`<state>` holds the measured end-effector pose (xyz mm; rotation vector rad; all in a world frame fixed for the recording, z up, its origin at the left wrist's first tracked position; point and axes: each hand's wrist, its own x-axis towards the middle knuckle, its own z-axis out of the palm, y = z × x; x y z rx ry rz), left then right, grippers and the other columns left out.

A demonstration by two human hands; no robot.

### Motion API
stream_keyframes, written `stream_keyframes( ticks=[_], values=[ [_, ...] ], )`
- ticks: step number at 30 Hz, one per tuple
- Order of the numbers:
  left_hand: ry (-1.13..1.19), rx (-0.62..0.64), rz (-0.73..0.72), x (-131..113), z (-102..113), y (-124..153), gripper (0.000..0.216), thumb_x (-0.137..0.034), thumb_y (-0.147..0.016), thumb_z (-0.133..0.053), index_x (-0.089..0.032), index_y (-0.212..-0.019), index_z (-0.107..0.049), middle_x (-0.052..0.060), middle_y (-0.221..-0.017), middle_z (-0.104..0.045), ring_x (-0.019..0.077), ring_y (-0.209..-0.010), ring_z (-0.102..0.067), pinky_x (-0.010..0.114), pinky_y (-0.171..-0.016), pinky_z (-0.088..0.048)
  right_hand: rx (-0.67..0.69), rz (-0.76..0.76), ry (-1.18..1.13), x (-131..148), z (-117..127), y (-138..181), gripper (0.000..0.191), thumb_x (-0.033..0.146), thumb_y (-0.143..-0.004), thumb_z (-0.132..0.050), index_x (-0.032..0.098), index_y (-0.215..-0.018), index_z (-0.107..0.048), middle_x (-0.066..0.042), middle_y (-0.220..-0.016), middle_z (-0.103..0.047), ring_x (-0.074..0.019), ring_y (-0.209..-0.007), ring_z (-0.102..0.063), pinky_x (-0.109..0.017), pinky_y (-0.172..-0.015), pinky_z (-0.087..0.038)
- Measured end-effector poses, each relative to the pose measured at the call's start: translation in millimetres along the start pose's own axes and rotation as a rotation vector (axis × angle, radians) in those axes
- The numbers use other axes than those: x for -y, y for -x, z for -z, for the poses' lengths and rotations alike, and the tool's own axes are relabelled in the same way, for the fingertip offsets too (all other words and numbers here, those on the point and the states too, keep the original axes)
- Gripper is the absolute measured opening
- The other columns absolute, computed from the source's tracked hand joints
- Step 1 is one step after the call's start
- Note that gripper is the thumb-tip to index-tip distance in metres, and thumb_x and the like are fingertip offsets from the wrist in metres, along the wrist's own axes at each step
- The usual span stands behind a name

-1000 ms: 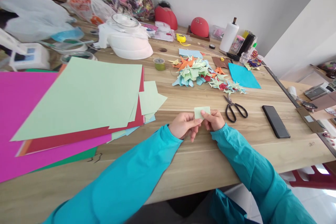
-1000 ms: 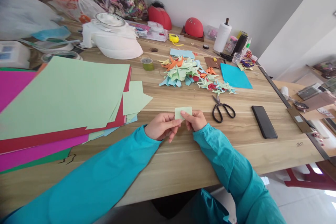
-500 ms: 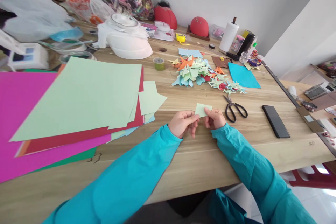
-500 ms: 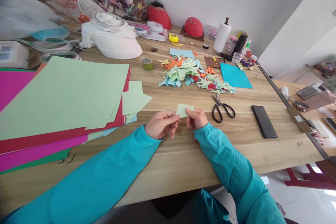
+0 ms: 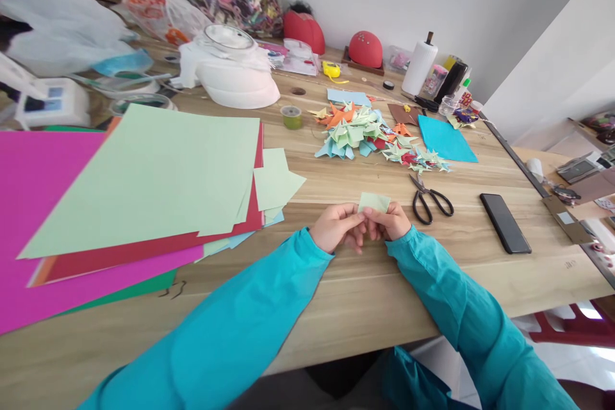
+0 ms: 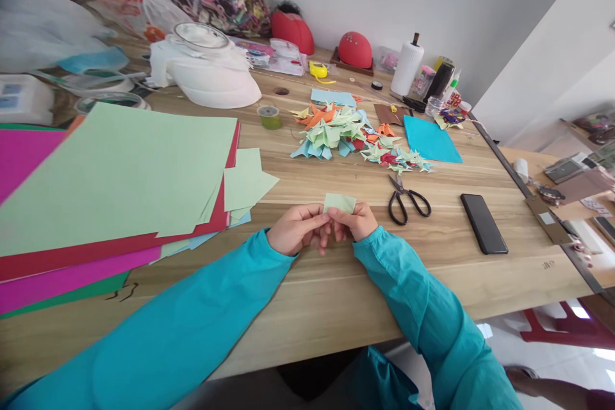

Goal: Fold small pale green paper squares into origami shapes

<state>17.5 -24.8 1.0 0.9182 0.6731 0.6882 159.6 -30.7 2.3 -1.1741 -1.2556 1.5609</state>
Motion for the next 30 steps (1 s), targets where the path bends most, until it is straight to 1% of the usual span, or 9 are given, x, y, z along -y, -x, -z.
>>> stream_keyframes(
  ticks=[5, 8, 12, 15, 17, 20, 22, 25, 30],
  values=[
    [-0.012, -0.065, -0.033, -2.4, -0.2, 0.9, 0.028, -0.034, -0.059, -0.068, -0.012, -0.059, -0.050, -0.003, -0.046, -0.052, 0.0101, -0.035, -0.050, 0.026, -0.034, -0.048, -0.042, -0.008, 0.010, -3.8, 1.9, -0.6, 0.051, 0.052, -0.066, -0.056, 0.014, -0.034, -0.048, 0.001, -0.026, -0.045, -0.0046, -0.021, -0.034, -0.018, -0.026, -0.022],
    [-0.007, -0.091, -0.026, -3.8, 0.7, 1.1, 0.026, -0.032, -0.059, -0.067, -0.012, -0.058, -0.050, -0.003, -0.044, -0.052, 0.0097, -0.033, -0.049, 0.025, -0.032, -0.047, -0.074, -0.019, -0.010, -3.6, 3.0, -1.7, 0.052, 0.055, -0.066, -0.055, 0.014, -0.034, -0.048, 0.001, -0.026, -0.045, -0.0053, -0.021, -0.034, -0.018, -0.025, -0.021],
    [-0.012, -0.067, 0.008, -2.1, 0.7, 0.8, 0.025, -0.032, -0.060, -0.066, -0.011, -0.059, -0.053, 0.000, -0.048, -0.055, 0.0110, -0.035, -0.051, 0.025, -0.031, -0.046, -0.037, 0.001, 0.072, -0.7, 0.5, 0.0, 0.054, 0.058, -0.065, -0.053, 0.014, -0.034, -0.049, 0.001, -0.027, -0.045, -0.0047, -0.022, -0.033, -0.019, -0.027, -0.023],
    [-0.046, -0.045, -0.018, 0.4, -0.2, 0.7, 0.026, -0.032, -0.059, -0.068, -0.011, -0.059, -0.053, 0.000, -0.050, -0.055, 0.0113, -0.037, -0.052, 0.025, -0.032, -0.047, -0.009, 0.053, 0.152, -0.2, -2.1, 2.3, 0.055, 0.059, -0.067, -0.051, 0.014, -0.035, -0.048, 0.001, -0.027, -0.044, -0.0046, -0.024, -0.034, -0.019, -0.029, -0.026],
    [-0.058, -0.053, -0.039, 1.6, -0.5, 0.7, 0.027, -0.032, -0.057, -0.069, -0.012, -0.058, -0.051, -0.001, -0.047, -0.054, 0.0110, -0.035, -0.051, 0.026, -0.031, -0.047, -0.006, 0.087, 0.191, -0.6, -3.0, 3.3, 0.055, 0.058, -0.068, -0.051, 0.015, -0.035, -0.047, 0.002, -0.028, -0.043, -0.0044, -0.025, -0.034, -0.019, -0.030, -0.026],
    [-0.077, -0.056, -0.053, 2.3, -0.2, 0.8, 0.028, -0.033, -0.056, -0.069, -0.013, -0.057, -0.049, -0.005, -0.039, -0.049, 0.0087, -0.028, -0.045, 0.026, -0.030, -0.046, -0.016, 0.121, 0.223, -0.4, -3.7, 4.0, 0.054, 0.056, -0.067, -0.053, 0.015, -0.034, -0.045, 0.003, -0.027, -0.042, -0.0037, -0.025, -0.032, -0.019, -0.030, -0.024],
    [-0.086, -0.049, -0.053, 2.1, 0.1, 0.8, 0.029, -0.033, -0.057, -0.069, -0.013, -0.056, -0.048, -0.006, -0.035, -0.046, 0.0074, -0.024, -0.041, 0.027, -0.030, -0.046, -0.030, 0.137, 0.221, 0.6, -4.3, 4.2, 0.053, 0.056, -0.066, -0.056, 0.015, -0.033, -0.044, 0.003, -0.026, -0.040, -0.0035, -0.025, -0.031, -0.019, -0.030, -0.022],
    [-0.097, -0.052, -0.044, 1.1, -0.3, 1.2, 0.028, -0.033, -0.057, -0.068, -0.014, -0.055, -0.048, -0.006, -0.033, -0.047, 0.0075, -0.024, -0.040, 0.026, -0.031, -0.046, -0.042, 0.146, 0.196, 2.3, -4.3, 3.9, 0.053, 0.055, -0.064, -0.058, 0.016, -0.032, -0.042, 0.004, -0.025, -0.038, -0.0034, -0.024, -0.029, -0.020, -0.030, -0.020],
    [-0.143, -0.099, -0.060, -1.4, -2.5, 2.9, 0.031, -0.035, -0.061, -0.065, -0.015, -0.049, -0.046, -0.007, -0.027, -0.042, 0.0056, -0.021, -0.036, 0.024, -0.031, -0.045, -0.038, 0.118, 0.149, 1.1, -1.0, 2.1, 0.053, 0.052, -0.066, -0.058, 0.016, -0.031, -0.041, 0.004, -0.024, -0.038, -0.0040, -0.024, -0.029, -0.021, -0.030, -0.018]
  ],
)
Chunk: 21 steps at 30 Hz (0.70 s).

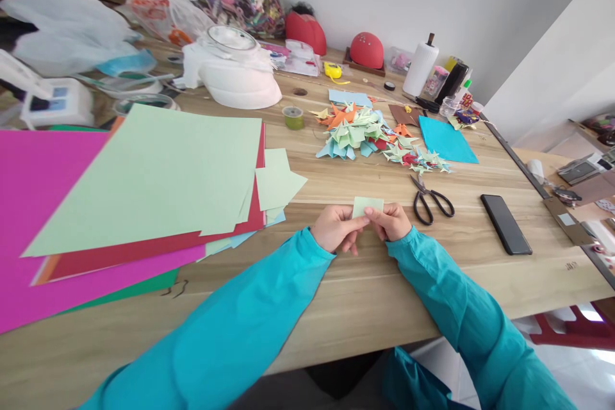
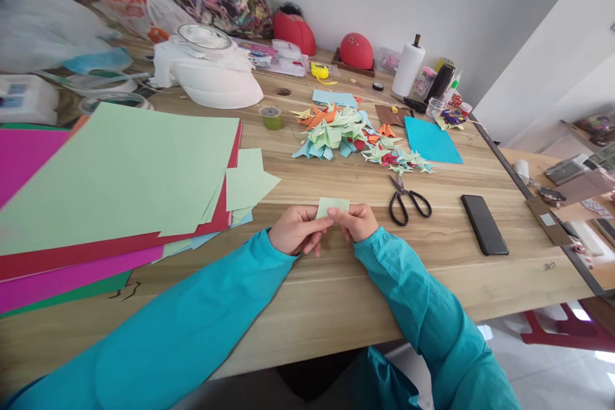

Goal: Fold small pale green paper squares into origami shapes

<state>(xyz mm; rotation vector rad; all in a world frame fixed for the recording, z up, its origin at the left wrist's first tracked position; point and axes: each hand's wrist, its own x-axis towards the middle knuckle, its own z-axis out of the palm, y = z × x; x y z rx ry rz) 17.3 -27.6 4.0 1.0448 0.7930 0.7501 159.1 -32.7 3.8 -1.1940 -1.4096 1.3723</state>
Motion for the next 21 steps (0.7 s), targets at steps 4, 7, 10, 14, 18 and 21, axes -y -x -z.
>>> stream_keyframes(
  ticks=[4, 7, 10, 14, 18, 21],
  values=[
    [-0.026, 0.014, -0.017, -1.9, 0.7, 1.2, 0.032, -0.036, -0.060, -0.066, -0.015, -0.049, -0.046, -0.007, -0.028, -0.041, 0.0056, -0.021, -0.036, 0.022, -0.030, -0.043, 0.022, -0.034, -0.017, -1.0, 2.2, -0.6, 0.057, 0.057, -0.069, -0.051, 0.016, -0.029, -0.042, 0.003, -0.023, -0.038, -0.0039, -0.023, -0.030, -0.021, -0.030, -0.020],
    [-0.063, 0.036, -0.017, -2.4, 1.7, 1.5, 0.032, -0.037, -0.060, -0.066, -0.015, -0.048, -0.046, -0.007, -0.027, -0.042, 0.0060, -0.021, -0.036, 0.021, -0.029, -0.041, 0.032, -0.065, 0.001, 0.0, 2.9, 0.2, 0.056, 0.057, -0.068, -0.052, 0.016, -0.030, -0.044, 0.003, -0.024, -0.040, -0.0041, -0.022, -0.030, -0.020, -0.028, -0.021],
    [-0.068, 0.021, -0.011, -2.1, 1.6, 1.0, 0.033, -0.037, -0.060, -0.067, -0.015, -0.047, -0.046, -0.007, -0.026, -0.041, 0.0064, -0.021, -0.036, 0.021, -0.028, -0.040, 0.032, -0.062, 0.001, 0.2, 2.5, 0.8, 0.056, 0.056, -0.069, -0.051, 0.015, -0.031, -0.045, 0.002, -0.025, -0.041, -0.0041, -0.022, -0.031, -0.019, -0.028, -0.021],
    [0.038, -0.027, 0.034, -1.7, 0.8, -1.2, 0.034, -0.039, -0.061, -0.065, -0.015, -0.048, -0.047, -0.006, -0.028, -0.041, 0.0059, -0.021, -0.034, 0.022, -0.027, -0.040, -0.012, -0.069, -0.019, -2.8, 1.7, -0.8, 0.057, 0.056, -0.070, -0.049, 0.015, -0.031, -0.046, 0.002, -0.025, -0.041, -0.0040, -0.022, -0.031, -0.019, -0.027, -0.022],
    [0.081, -0.141, -0.004, -1.9, 1.3, -3.0, 0.032, -0.040, -0.064, -0.063, -0.014, -0.052, -0.050, -0.006, -0.033, -0.045, 0.0053, -0.024, -0.036, 0.021, -0.027, -0.040, -0.061, -0.112, -0.108, -6.7, 2.6, -4.1, 0.057, 0.061, -0.068, -0.047, 0.015, -0.033, -0.048, 0.000, -0.025, -0.044, -0.0051, -0.022, -0.033, -0.019, -0.027, -0.023],
    [0.053, -0.167, -0.058, -1.6, 1.9, -3.0, 0.032, -0.041, -0.064, -0.063, -0.014, -0.053, -0.050, -0.006, -0.036, -0.046, 0.0050, -0.026, -0.038, 0.020, -0.028, -0.041, -0.026, -0.145, -0.148, -7.1, 3.9, -5.6, 0.061, 0.064, -0.069, -0.042, 0.014, -0.034, -0.050, -0.002, -0.027, -0.046, -0.0065, -0.022, -0.037, -0.020, -0.027, -0.026]
  ],
)
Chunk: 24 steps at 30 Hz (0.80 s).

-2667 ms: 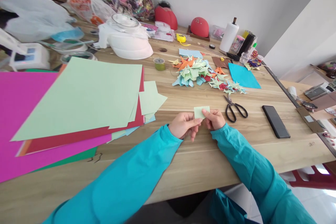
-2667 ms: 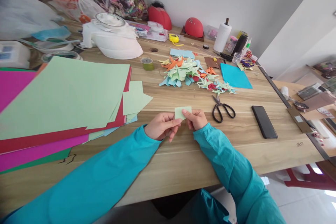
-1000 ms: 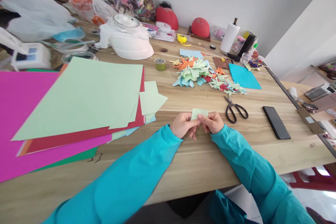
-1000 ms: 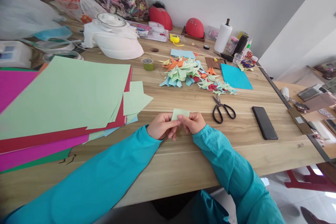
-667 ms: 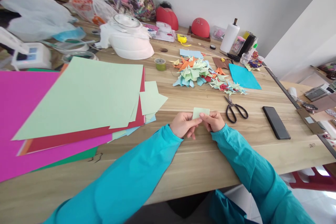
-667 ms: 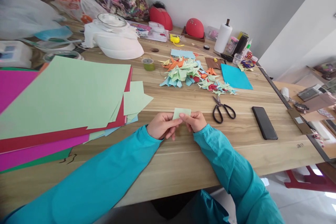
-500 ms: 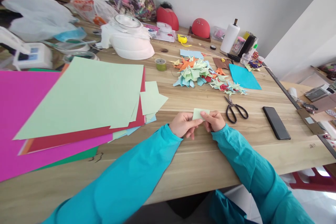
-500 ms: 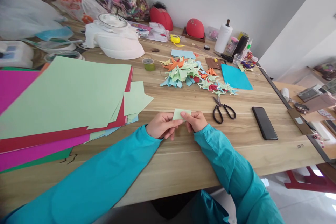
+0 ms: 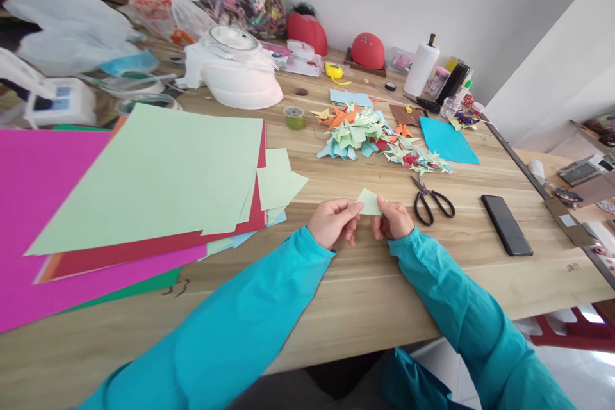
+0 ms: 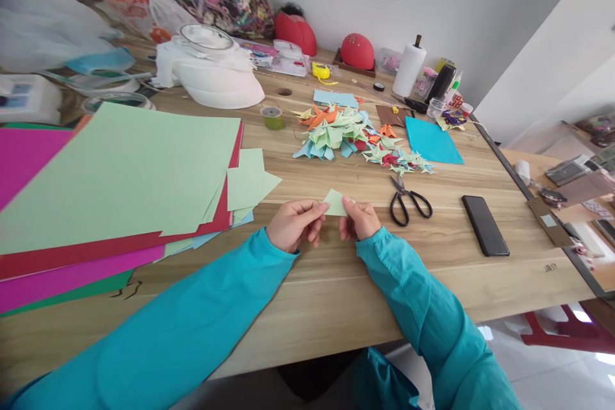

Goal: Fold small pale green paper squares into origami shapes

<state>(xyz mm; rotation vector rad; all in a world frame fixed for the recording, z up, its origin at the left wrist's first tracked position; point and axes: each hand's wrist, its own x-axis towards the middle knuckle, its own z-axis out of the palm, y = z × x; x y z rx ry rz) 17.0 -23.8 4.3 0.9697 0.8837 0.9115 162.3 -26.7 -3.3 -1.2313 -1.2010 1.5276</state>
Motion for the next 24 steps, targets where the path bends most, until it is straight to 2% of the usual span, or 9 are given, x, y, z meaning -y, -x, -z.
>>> stream_keyframes(
  ticks=[3, 8, 11, 18, 24],
  values=[
    [-0.029, 0.004, -0.042, 0.3, -0.4, 0.9, 0.033, -0.042, -0.064, -0.063, -0.014, -0.053, -0.050, -0.006, -0.036, -0.045, 0.0048, -0.026, -0.037, 0.020, -0.028, -0.042, -0.019, -0.037, -0.010, 1.2, 0.4, 0.0, 0.066, 0.068, -0.068, -0.037, 0.015, -0.032, -0.050, -0.003, -0.026, -0.045, -0.0077, -0.022, -0.038, -0.020, -0.027, -0.026],
    [-0.110, 0.004, -0.077, -1.0, -2.6, 3.0, 0.036, -0.046, -0.063, -0.063, -0.014, -0.052, -0.049, -0.006, -0.037, -0.045, 0.0052, -0.026, -0.039, 0.020, -0.028, -0.042, -0.038, 0.009, 0.064, 0.1, -0.5, 1.1, 0.058, 0.063, -0.065, -0.049, 0.015, -0.032, -0.047, 0.000, -0.025, -0.043, -0.0053, -0.021, -0.033, -0.019, -0.025, -0.023],
    [-0.136, 0.004, -0.079, -1.1, -2.7, 3.2, 0.037, -0.047, -0.066, -0.060, -0.014, -0.052, -0.049, -0.006, -0.035, -0.045, 0.0057, -0.025, -0.039, 0.020, -0.029, -0.042, -0.065, 0.043, 0.108, -1.1, -1.8, 1.7, 0.058, 0.063, -0.065, -0.048, 0.015, -0.033, -0.046, 0.001, -0.025, -0.043, -0.0044, -0.021, -0.032, -0.018, -0.026, -0.024],
    [-0.086, -0.036, -0.066, 2.8, -1.9, 1.4, 0.040, -0.051, -0.070, -0.054, -0.014, -0.053, -0.050, -0.005, -0.034, -0.045, 0.0070, -0.024, -0.040, 0.022, -0.029, -0.042, -0.103, 0.050, 0.171, 5.3, -7.6, 5.4, 0.061, 0.069, -0.063, -0.045, 0.016, -0.032, -0.045, 0.001, -0.024, -0.040, -0.0041, -0.021, -0.031, -0.018, -0.026, -0.024],
    [0.024, -0.103, -0.073, 2.6, -0.2, -1.8, 0.042, -0.053, -0.070, -0.052, -0.013, -0.058, -0.051, -0.003, -0.041, -0.049, 0.0078, -0.029, -0.044, 0.023, -0.031, -0.043, -0.149, 0.070, 0.144, 3.4, -6.7, 3.3, 0.061, 0.069, -0.064, -0.044, 0.016, -0.033, -0.044, 0.001, -0.024, -0.040, -0.0047, -0.021, -0.031, -0.018, -0.025, -0.023]
  ],
)
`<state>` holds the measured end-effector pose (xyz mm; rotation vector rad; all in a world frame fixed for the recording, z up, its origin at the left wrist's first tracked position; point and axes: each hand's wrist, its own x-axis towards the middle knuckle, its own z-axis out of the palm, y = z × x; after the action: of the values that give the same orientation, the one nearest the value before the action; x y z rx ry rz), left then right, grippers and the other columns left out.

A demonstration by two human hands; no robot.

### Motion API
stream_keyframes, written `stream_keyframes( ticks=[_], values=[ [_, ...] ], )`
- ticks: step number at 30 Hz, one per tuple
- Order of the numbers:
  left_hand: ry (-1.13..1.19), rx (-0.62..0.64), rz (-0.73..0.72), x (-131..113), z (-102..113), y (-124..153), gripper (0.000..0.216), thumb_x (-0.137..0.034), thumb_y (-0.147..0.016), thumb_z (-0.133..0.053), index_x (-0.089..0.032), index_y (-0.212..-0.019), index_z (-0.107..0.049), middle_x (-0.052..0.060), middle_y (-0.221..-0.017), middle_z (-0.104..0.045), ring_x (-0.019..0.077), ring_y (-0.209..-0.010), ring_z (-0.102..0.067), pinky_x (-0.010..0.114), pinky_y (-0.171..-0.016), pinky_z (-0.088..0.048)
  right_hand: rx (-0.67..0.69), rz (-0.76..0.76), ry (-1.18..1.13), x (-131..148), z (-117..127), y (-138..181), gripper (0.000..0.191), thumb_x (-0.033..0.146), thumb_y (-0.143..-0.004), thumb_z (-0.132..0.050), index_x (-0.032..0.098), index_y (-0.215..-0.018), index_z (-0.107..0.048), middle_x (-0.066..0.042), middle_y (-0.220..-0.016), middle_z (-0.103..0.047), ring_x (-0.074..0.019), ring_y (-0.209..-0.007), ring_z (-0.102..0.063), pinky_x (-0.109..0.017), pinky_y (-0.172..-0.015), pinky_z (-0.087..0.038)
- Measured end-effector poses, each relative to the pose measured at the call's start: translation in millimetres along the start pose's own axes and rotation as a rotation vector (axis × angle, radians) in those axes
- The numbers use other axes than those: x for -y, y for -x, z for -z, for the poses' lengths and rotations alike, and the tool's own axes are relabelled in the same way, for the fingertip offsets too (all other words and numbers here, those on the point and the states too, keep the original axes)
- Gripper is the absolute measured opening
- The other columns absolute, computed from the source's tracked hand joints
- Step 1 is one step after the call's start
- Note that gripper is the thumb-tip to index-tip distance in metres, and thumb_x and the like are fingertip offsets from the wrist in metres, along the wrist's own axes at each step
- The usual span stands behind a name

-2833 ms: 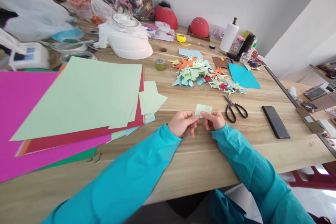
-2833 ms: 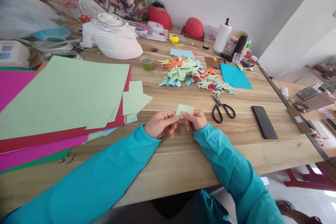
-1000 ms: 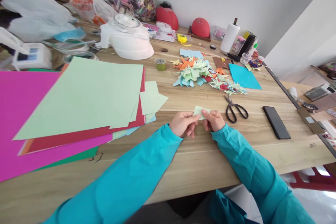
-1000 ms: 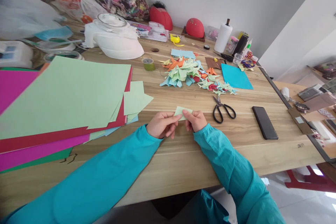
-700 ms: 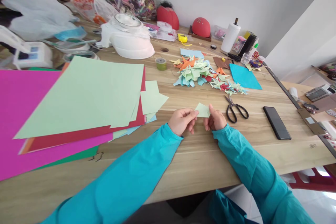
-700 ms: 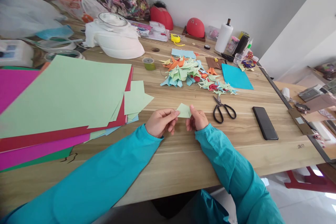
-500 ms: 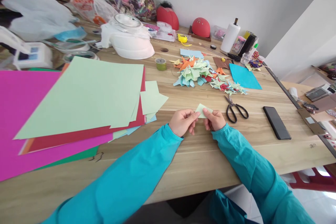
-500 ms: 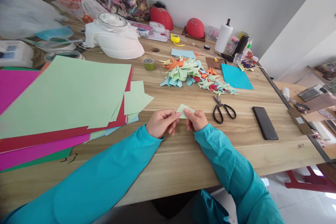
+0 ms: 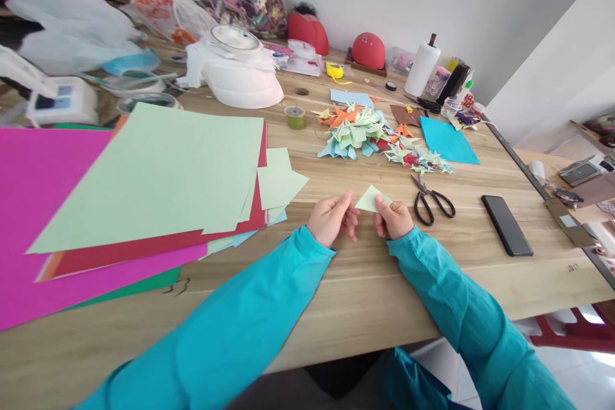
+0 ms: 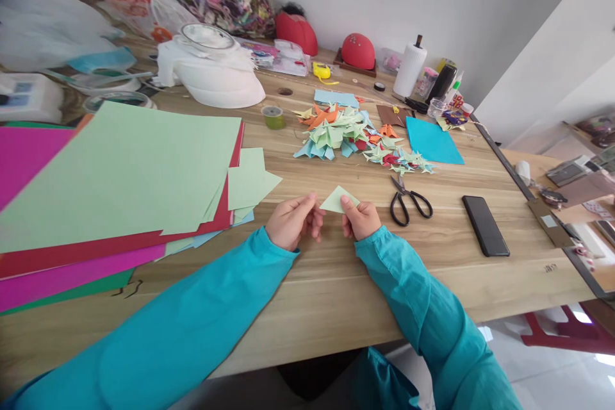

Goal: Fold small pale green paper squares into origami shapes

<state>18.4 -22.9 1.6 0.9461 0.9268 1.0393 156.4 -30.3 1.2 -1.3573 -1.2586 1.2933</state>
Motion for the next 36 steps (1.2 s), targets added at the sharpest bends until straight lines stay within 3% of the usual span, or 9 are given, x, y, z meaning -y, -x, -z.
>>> stream_keyframes(
  ticks=[6, 14, 22, 31, 36],
  values=[
    [-0.023, 0.023, 0.004, -2.5, 1.0, 0.2, 0.031, -0.040, -0.059, -0.068, -0.013, -0.058, -0.052, -0.003, -0.049, -0.054, 0.0075, -0.033, -0.047, 0.021, -0.031, -0.042, -0.035, 0.001, 0.013, -2.7, -1.1, -0.5, 0.058, 0.067, -0.064, -0.047, 0.017, -0.034, -0.044, 0.002, -0.023, -0.038, -0.0047, -0.020, -0.030, -0.019, -0.025, -0.022],
    [-0.033, -0.018, -0.031, -4.3, 1.8, 0.4, 0.028, -0.037, -0.059, -0.068, -0.014, -0.055, -0.052, -0.004, -0.046, -0.051, 0.0069, -0.031, -0.044, 0.023, -0.032, -0.044, 0.080, -0.063, -0.144, -6.7, 4.0, -3.5, 0.048, 0.059, -0.062, -0.056, 0.015, -0.042, -0.049, 0.002, -0.027, -0.045, -0.0058, -0.022, -0.035, -0.018, -0.026, -0.023],
    [0.050, -0.027, 0.026, -3.7, 1.9, -2.1, 0.030, -0.036, -0.057, -0.070, -0.013, -0.055, -0.052, -0.005, -0.045, -0.051, 0.0062, -0.031, -0.042, 0.023, -0.030, -0.044, 0.023, 0.033, -0.029, -3.6, 0.0, 1.1, 0.051, 0.061, -0.064, -0.053, 0.015, -0.042, -0.049, 0.003, -0.027, -0.044, -0.0043, -0.022, -0.034, -0.017, -0.026, -0.025],
    [-0.036, 0.089, 0.044, -4.9, 5.4, -1.5, 0.026, -0.032, -0.056, -0.070, -0.012, -0.054, -0.052, -0.002, -0.048, -0.056, 0.0090, -0.031, -0.049, 0.020, -0.030, -0.040, 0.143, -0.041, -0.075, -4.0, 0.1, -1.6, 0.050, 0.060, -0.062, -0.055, 0.012, -0.047, -0.053, 0.000, -0.033, -0.050, -0.0060, -0.026, -0.042, -0.017, -0.029, -0.032],
    [-0.072, 0.165, 0.067, -9.7, 4.5, 2.0, 0.025, -0.031, -0.056, -0.068, -0.013, -0.050, -0.052, -0.002, -0.045, -0.054, 0.0089, -0.030, -0.047, 0.023, -0.030, -0.042, 0.070, -0.031, -0.313, -8.2, 3.4, -6.4, 0.036, 0.048, -0.058, -0.066, 0.014, -0.067, -0.057, 0.002, -0.049, -0.059, -0.0083, -0.039, -0.051, -0.018, -0.035, -0.041]
  ],
)
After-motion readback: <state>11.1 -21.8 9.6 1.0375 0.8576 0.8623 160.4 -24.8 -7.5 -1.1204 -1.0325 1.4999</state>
